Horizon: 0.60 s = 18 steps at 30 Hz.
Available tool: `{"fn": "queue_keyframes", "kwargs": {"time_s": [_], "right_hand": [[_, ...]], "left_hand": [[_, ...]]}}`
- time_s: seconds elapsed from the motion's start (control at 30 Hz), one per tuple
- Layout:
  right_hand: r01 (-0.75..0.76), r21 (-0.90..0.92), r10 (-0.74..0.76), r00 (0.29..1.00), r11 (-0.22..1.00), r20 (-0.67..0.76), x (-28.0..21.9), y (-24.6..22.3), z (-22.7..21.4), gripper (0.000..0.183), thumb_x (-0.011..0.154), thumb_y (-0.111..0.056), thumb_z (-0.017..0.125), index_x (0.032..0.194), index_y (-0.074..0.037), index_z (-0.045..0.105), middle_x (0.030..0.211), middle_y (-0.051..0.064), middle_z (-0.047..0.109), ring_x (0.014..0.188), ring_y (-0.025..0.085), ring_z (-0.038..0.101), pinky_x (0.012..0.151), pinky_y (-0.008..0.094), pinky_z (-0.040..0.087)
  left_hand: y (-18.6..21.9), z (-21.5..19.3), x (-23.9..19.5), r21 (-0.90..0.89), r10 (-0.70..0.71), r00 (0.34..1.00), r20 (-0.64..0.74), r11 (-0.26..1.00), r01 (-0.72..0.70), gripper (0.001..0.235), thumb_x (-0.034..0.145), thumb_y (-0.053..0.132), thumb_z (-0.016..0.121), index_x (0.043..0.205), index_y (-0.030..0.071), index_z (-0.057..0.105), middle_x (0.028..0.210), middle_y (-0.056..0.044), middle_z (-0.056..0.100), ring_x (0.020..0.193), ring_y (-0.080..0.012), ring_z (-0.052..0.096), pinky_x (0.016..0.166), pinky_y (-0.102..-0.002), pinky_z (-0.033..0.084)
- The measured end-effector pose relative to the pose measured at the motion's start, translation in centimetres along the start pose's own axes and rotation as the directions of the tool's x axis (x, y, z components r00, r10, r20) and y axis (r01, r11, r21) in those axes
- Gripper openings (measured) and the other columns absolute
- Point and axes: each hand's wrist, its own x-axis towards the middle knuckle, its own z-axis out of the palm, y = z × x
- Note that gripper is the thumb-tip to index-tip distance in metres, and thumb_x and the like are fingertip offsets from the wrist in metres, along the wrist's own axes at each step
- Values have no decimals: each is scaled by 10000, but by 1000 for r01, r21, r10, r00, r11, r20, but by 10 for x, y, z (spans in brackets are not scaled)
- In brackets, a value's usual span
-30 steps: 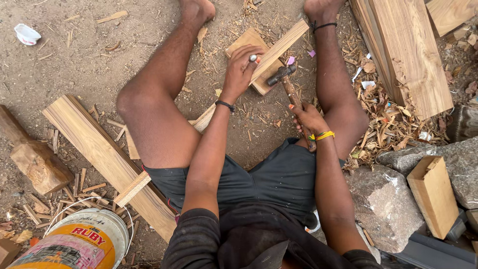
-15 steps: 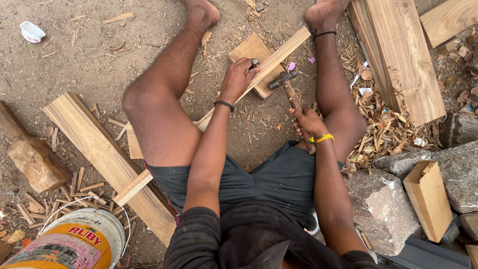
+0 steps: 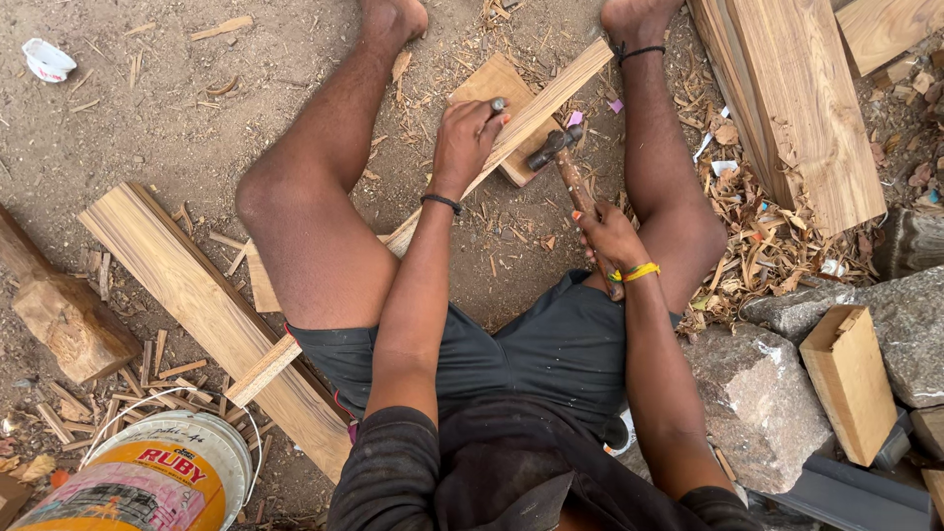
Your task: The person sits on the ground and uses a hammer to drive a nail into a small wooden plank. The plank is held steady between the person's legs and a larger wooden block. The person repeatedly strikes the nail with the hammer to secure it into the wood.
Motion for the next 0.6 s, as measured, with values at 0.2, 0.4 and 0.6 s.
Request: {"fn": "queue_keyframes", "kwargs": {"time_s": [0.2,0.4,0.6], "right_hand": [[188,-31,-190,976,982,-106,-55,-37,-5,214,993,-178,630,1088,-1,556,671,36,566,467,110,528,412,282,438],[413,106,-348,858,905,-377,-119,-64,-14,221,973,-89,688,1127,-12,549,736,29,583,526,100,571,449,244,441],[762,106,-593,575,638,-564,-132,-58,-10,225,1071,-69,696,1122,-8,486,791,54,617,615,132,625,579,266,538]], "left_hand": [[5,1,-2,-51,-129,989,68,990,133,168,969,283,692,1070,179,776,1006,-7,783,937,-170,697,1033,-404,477],[8,0,-1,-38,47,997,-68,998,-50,157,941,243,723,1011,116,786,1067,-55,770,1006,-235,659,973,-416,449],[18,-16,-6,-203,-89,996,15,975,91,191,945,189,719,1065,48,767,1043,-85,754,936,-232,719,858,-364,558]]}}
